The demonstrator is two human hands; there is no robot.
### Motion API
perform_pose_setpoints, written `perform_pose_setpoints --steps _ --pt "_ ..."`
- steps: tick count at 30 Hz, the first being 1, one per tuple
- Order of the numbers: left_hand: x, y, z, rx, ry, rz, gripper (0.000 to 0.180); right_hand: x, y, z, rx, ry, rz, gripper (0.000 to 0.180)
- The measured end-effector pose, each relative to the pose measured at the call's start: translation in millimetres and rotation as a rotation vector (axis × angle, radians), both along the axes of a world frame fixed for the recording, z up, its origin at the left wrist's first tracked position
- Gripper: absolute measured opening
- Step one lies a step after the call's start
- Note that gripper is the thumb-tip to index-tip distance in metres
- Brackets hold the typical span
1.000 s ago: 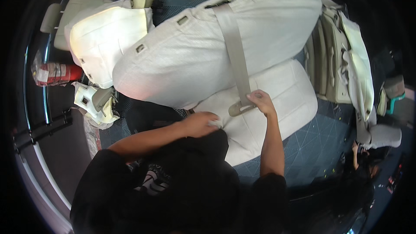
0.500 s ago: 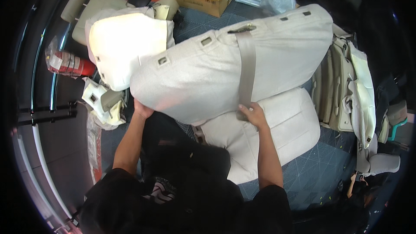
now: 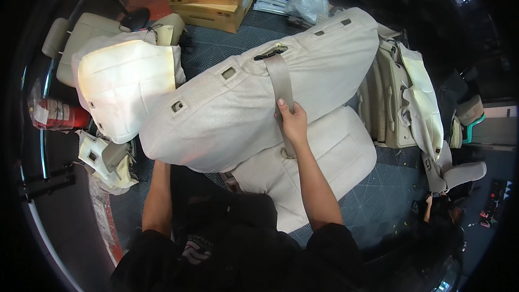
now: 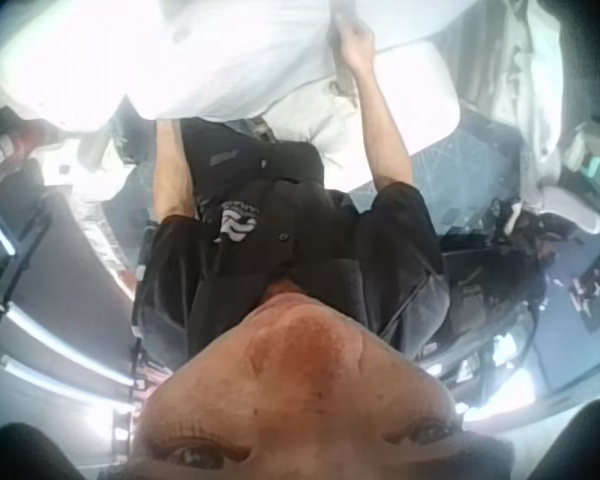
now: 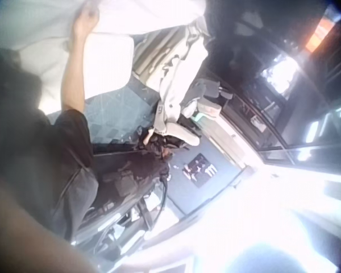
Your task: The person assembles a beige car seat by attaching the headrest, inserting the seatbelt through the guide, and fitting the seat cover over the cushion. They then zip the cover closed and adjust the fabric to ensure a snug fit.
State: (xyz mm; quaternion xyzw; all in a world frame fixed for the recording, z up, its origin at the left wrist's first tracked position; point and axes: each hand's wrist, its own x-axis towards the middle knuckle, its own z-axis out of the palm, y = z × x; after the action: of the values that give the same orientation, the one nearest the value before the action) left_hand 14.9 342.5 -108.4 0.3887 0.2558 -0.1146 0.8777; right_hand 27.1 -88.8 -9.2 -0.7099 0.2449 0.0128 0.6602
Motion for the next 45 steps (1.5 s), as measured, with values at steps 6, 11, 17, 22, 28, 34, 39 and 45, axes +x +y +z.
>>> perform_pose_setpoints --steps 6,11,17,22,28,34,39,45 --pt "26 33 97 0.380 -0.146 0.065 0.045 4 -11 -16 -0.017 0.010 0.023 0.040" --pt "20 22 264 0.821 -0.421 -0.357 0.042 3 -4 5 0.002 -0.019 -0.041 0.036" --pt "-24 -26 301 1.089 -0.553 -0.636 0.046 11 0 18 -0.280 -0.268 -0.237 0.041" --pt "55 -10 337 0.666 -0.537 -0.173 0.025 60 -42 34 -0.304 -0.047 -0.078 0.045" --pt "99 -119 443 0.395 -0.749 -0.574 0.012 26 -72 -8 0.015 -0.018 -0.176 0.057" --pt "4 -115 395 0.533 -0.152 -1.397 0.017 47 -116 -4 -0.018 0.036 -0.410 0.067" --pt "4 -96 327 0.957 -0.307 -1.325 0.032 132 -160 58 -0.222 0.062 -0.410 0.072" --pt "40 -162 277 1.558 -0.629 -1.384 0.059 215 -193 50 -0.735 0.020 -0.363 0.057"
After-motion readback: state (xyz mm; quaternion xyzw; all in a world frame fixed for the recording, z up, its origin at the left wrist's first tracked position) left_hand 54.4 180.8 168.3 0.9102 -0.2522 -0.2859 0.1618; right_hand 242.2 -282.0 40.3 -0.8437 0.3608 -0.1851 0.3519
